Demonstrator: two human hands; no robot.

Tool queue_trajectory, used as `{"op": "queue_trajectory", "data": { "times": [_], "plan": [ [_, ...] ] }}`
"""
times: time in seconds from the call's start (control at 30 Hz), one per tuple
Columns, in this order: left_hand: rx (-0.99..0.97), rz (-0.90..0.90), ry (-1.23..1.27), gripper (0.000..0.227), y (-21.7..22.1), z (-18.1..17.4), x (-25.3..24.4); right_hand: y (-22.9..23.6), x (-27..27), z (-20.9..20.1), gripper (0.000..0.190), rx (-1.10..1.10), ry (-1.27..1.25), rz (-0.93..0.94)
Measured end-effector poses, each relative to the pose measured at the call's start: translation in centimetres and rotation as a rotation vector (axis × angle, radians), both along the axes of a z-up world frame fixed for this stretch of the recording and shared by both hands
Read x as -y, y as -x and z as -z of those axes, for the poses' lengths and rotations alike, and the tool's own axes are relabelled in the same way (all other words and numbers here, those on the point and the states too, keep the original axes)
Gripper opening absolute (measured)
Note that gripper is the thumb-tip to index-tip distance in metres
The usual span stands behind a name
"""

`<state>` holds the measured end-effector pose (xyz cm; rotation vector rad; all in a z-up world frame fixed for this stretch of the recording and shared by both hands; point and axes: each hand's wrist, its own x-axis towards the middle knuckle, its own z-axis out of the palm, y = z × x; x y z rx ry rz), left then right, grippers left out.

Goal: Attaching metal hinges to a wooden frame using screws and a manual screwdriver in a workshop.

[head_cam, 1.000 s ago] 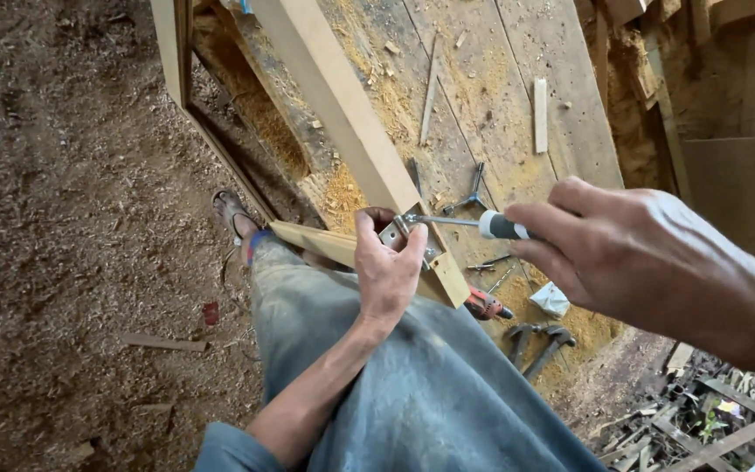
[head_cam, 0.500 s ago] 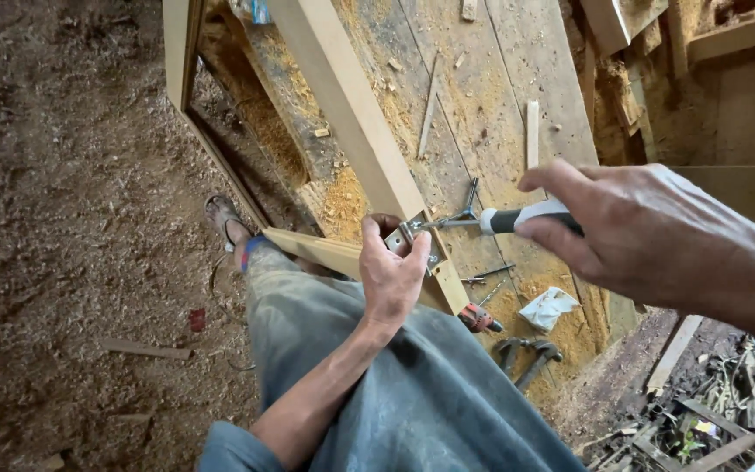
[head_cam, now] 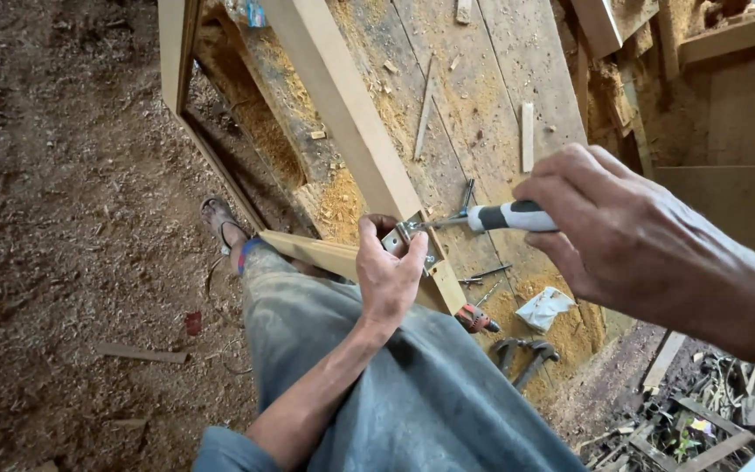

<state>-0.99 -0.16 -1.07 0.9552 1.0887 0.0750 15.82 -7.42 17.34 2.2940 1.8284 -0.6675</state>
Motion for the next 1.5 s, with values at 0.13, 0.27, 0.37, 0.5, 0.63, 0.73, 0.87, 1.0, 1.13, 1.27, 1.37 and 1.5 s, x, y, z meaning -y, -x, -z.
{"op": "queue_trajectory", "data": {
  "times": [0.13, 0.27, 0.37, 0.5, 0.63, 0.73, 0.87, 1.0, 1.13, 1.27, 1.37, 1.5],
  "plan": [
    [0.007, 0.015, -0.03, 0.033, 0.1, 0.1, 0.1, 1.0, 0.4, 0.1, 0.033, -0.042, -0.03, 0.096],
    [0.014, -0.033, 0.067, 0.033, 0.1, 0.2, 0.2, 0.8, 0.0, -0.1, 0.047, -0.059, 0.095, 0.202],
    [0.031, -0.031, 0.039, 0.033, 0.0, 0.4, 0.3, 0.8, 0.4, 0.2, 0.022, -0.059, -0.115, -0.064],
    [0.02, -0.043, 0.052, 0.031, 0.0, 0.3, 0.2, 1.2, 0.1, 0.0, 0.034, -0.061, 0.056, 0.171],
    [0.0, -0.054, 0.051, 0.032, -0.1, 0.1, 0.2, 0.7, 0.4, -0.5, 0.042, -0.13, 0.079, 0.135],
    [-0.024, -0.031, 0.027, 0.032, -0.1, 0.2, 0.2, 1.2, 0.8, -0.1, 0.038, 0.049, -0.121, -0.117],
    [0.042, -0.04, 0.018, 0.03, -0.1, 0.3, 0.2, 1.3, 1.5, 0.9, 0.021, 0.041, -0.082, 0.023],
    [0.044, -0.007, 0.003, 0.029, 0.0, 0.1, 0.3, 1.1, 1.6, 0.8, 0.039, -0.061, -0.032, 0.144],
    [0.071, -0.048, 0.007, 0.028, -0.1, 0.2, 0.3, 1.7, 1.3, 0.8, 0.035, 0.051, -0.159, -0.01],
    [0.007, -0.003, -0.016, 0.03, -0.2, 0.2, 0.1, 0.9, 0.5, 0.3, 0.047, 0.055, 0.027, 0.24],
    [0.017, -0.01, -0.012, 0.03, -0.1, 0.2, 0.2, 1.2, 1.0, 0.5, 0.05, -0.078, -0.03, 0.114],
    [0.017, -0.034, -0.015, 0.029, 0.0, 0.6, 0.3, 1.4, 2.0, 1.9, 0.028, 0.072, -0.209, -0.01]
  ]
}}
